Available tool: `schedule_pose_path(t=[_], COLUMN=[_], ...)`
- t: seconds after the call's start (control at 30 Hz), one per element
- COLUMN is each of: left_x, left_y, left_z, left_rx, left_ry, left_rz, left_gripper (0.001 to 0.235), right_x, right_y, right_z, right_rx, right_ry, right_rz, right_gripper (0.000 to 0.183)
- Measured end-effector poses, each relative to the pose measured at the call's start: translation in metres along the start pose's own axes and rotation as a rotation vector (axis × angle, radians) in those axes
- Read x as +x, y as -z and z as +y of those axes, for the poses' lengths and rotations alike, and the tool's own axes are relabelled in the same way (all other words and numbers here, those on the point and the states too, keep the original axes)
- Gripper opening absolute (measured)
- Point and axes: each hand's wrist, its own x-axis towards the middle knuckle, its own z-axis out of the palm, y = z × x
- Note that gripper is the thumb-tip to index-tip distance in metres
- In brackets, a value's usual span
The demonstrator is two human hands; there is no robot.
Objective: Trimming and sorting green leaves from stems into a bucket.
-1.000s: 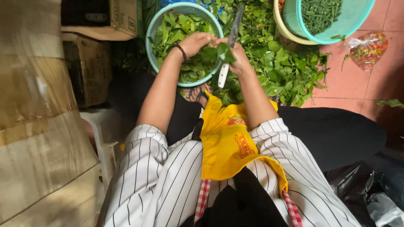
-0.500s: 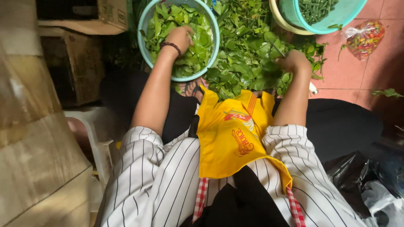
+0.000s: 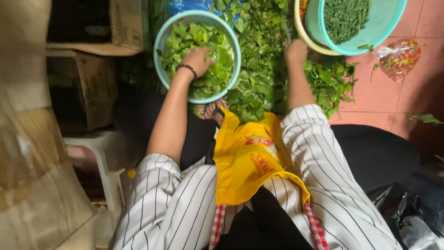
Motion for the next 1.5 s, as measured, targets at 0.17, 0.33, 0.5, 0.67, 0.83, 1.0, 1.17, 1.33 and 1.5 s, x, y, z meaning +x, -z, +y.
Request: schedule_pose_path(t=[0.17, 0.33, 0.5, 0.67, 0.83, 1.0, 1.17, 1.33, 1.5], left_x=[0.013, 0.019, 0.027, 0.018, 0.016, 0.012, 0.026, 0.04, 0.024], left_y=[-0.008, -0.009, -0.006, 0.0, -0.02, -0.023, -0.021, -0.013, 0.023], left_z=[0.003, 0.004, 0.02, 0.064, 0.081, 0.094, 0.077, 0.019, -0.013], left_rx=[0.001, -0.008, -0.145, -0.405, -0.724, -0.777, -0.886, -1.048, -1.301], left_ry=[-0.05, -0.081, -0.188, -0.247, -0.263, -0.296, -0.179, -0.015, -0.008], left_rz=[-0.071, -0.052, 0.091, 0.108, 0.061, 0.106, 0.223, 0.384, 0.478], left_gripper=[0.048, 0.046, 0.033, 0.025, 0.023, 0.026, 0.025, 0.024, 0.017], right_x=[0.02, 0.012, -0.039, -0.06, -0.094, -0.119, -0.159, -0.185, -0.211], right_y=[-0.069, -0.081, 0.015, 0.062, 0.095, 0.102, 0.088, 0.046, 0.04], right_z=[0.026, 0.038, 0.024, 0.015, -0.02, -0.052, -0.112, -0.157, -0.188], right_rx=[-0.013, 0.355, 1.278, 1.203, 1.314, 1.466, 1.273, 1.256, 0.779], right_ry=[0.338, 0.377, -0.329, -0.239, -0.097, -0.023, -0.015, 0.143, 0.238], right_rz=[0.007, 0.237, -0.338, -0.372, -0.553, -0.612, -0.542, -0.725, -0.801], right_gripper=[0.055, 0.062, 0.027, 0.019, 0.012, 0.014, 0.03, 0.038, 0.062])
